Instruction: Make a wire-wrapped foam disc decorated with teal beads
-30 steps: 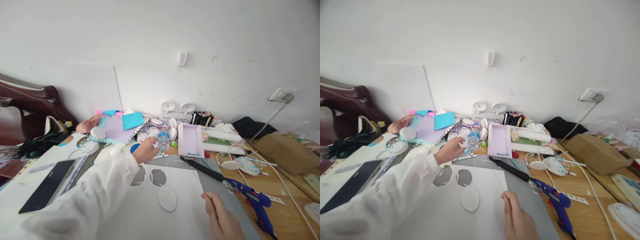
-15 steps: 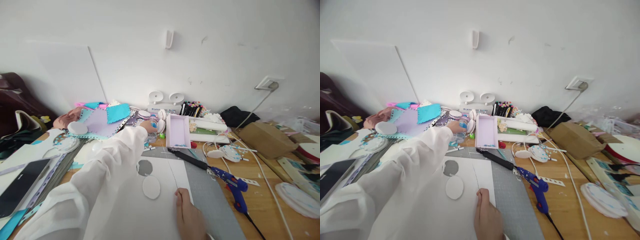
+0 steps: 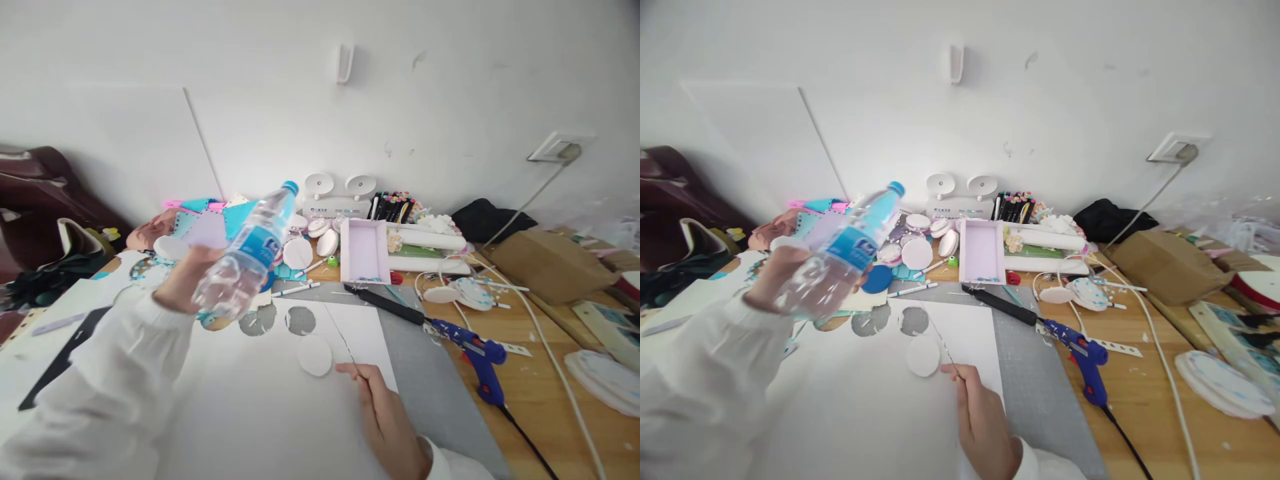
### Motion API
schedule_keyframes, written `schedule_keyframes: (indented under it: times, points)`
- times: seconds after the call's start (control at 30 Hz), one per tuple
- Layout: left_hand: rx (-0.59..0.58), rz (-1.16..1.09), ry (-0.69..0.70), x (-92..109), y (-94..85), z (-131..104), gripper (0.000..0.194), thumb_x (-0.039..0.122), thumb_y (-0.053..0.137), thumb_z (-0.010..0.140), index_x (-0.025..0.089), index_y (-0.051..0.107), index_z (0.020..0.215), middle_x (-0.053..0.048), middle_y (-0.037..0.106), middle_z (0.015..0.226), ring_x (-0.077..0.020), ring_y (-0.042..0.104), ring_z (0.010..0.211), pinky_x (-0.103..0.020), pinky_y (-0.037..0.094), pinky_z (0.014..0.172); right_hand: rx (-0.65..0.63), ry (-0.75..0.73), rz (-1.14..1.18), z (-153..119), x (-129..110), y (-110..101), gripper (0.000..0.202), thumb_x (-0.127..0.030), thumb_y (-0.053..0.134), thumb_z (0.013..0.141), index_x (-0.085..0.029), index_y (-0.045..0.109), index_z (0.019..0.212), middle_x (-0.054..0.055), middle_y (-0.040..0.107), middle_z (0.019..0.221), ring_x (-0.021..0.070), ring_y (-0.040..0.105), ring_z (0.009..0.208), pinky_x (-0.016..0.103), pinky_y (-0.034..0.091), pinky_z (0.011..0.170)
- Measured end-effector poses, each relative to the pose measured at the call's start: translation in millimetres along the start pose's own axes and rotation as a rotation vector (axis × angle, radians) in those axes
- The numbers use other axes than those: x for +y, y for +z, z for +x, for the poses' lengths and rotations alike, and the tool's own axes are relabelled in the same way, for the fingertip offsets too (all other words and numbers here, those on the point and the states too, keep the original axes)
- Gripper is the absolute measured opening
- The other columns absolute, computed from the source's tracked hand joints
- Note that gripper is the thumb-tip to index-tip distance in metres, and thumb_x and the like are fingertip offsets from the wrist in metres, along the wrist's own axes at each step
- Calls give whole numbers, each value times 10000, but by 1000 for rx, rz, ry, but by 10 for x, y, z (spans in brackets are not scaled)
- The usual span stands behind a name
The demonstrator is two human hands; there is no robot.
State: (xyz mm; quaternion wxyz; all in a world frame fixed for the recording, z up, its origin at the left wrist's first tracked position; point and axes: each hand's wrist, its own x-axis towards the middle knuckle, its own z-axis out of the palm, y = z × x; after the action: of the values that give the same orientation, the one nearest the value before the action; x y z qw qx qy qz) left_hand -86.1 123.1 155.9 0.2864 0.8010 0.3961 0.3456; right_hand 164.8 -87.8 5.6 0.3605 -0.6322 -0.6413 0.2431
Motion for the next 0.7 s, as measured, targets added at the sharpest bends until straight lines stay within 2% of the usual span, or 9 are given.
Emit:
schedule_keyframes:
  times: [0.07,0.1,0.17,0.23,0.3,0.37,0.5,0.6,0.7]
  points:
    - [-83,-69,-54,21,-150,-366,642,416,150,933,50,677,955,-76,663,626,-171,637,528,-270,464,450,-88,-36,23,42,-56,1,291,-264,236,981,-216,470,1149,88,676,1119,175,667,978,291,523,798]
    - [-237,-234,-138,3,-192,-540,653,432,118,927,72,634,1103,-99,700,790,-202,677,663,-311,502,526,-119,-50,24,72,-78,11,287,-258,238,980,-217,471,1143,84,673,1138,177,674,962,291,525,783]
    - [-382,-536,-284,-77,-220,-869,674,444,34,918,155,542,1255,-103,680,1038,-233,676,858,-392,523,681,-148,-63,-1,141,-106,36,275,-250,239,979,-221,471,1124,73,670,1154,184,690,897,296,526,740]
    - [-379,-682,-363,-170,-196,-1167,697,490,16,911,185,553,1236,-106,675,1005,-217,669,807,-379,513,685,-138,-50,-40,212,-114,47,259,-250,239,979,-225,464,1104,65,675,1139,192,695,858,310,522,726]
    - [-376,-745,-393,-221,-149,-1422,691,610,116,875,204,555,1221,-118,676,946,-228,658,749,-361,508,626,-92,-33,-60,264,-106,23,241,-260,241,981,-225,458,1078,67,680,1117,200,685,901,322,515,759]
    - [-463,-811,-424,-209,-89,-1622,585,650,326,823,246,577,1162,-107,674,959,-236,657,714,-360,507,611,-21,-29,-66,278,-91,-45,231,-271,250,981,-226,465,1055,66,677,1105,192,668,937,312,505,779]
    - [-557,-923,-444,-105,97,-1844,429,528,573,742,247,607,1064,-101,671,987,-275,674,785,-385,513,672,116,-87,-115,174,-92,-284,216,-285,301,972,-211,502,949,18,649,806,130,587,590,247,467,602]
    - [-497,-1059,-542,-82,287,-1900,541,352,701,645,231,548,1149,-112,648,1065,-270,668,842,-373,507,705,92,-246,-151,28,-165,-468,150,-241,372,949,-217,517,921,6,600,738,137,590,656,242,463,617]
    - [-518,-1104,-624,-91,456,-1912,601,309,745,625,204,528,1175,-106,661,1005,-254,670,830,-347,502,702,-38,-405,-210,-128,-252,-574,145,-180,410,917,-234,544,929,8,610,751,143,606,696,243,478,619]
